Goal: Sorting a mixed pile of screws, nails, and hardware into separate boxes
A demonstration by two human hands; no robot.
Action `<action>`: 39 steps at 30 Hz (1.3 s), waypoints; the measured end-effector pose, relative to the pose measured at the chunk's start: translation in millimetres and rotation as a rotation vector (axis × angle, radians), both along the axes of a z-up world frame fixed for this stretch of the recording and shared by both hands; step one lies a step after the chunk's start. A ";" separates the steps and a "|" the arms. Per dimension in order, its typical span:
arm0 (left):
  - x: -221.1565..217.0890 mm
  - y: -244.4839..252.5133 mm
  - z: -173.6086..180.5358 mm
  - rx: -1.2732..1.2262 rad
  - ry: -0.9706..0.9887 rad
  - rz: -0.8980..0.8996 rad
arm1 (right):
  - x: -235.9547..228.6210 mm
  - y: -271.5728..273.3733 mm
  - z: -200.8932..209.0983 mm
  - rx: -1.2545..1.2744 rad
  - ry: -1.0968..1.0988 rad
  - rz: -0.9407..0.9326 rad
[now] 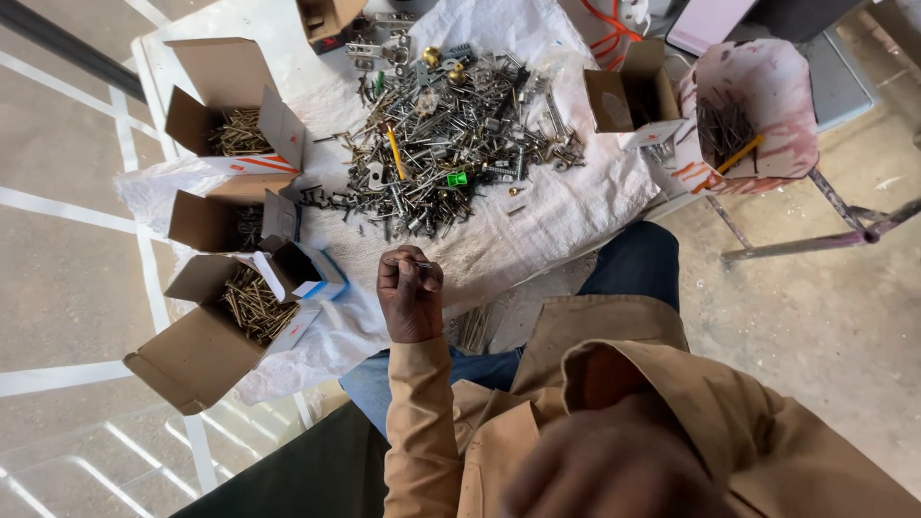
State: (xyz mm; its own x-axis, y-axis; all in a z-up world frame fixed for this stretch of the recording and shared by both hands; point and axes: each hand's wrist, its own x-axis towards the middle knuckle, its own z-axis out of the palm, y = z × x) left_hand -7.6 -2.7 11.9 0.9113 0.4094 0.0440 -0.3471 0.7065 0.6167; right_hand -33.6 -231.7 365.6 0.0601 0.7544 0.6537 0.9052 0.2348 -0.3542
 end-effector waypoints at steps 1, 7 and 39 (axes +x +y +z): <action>-0.1 1.1 -2.9 0.004 -0.012 -0.003 | 3.6 11.4 -17.8 0.011 0.068 0.032; 3.0 9.4 -2.5 0.077 -0.034 -0.037 | 30.8 87.4 -157.1 0.090 0.340 -0.168; 3.3 -0.4 4.6 0.033 -0.077 0.008 | 159.9 63.8 -317.6 -0.282 -0.091 -0.974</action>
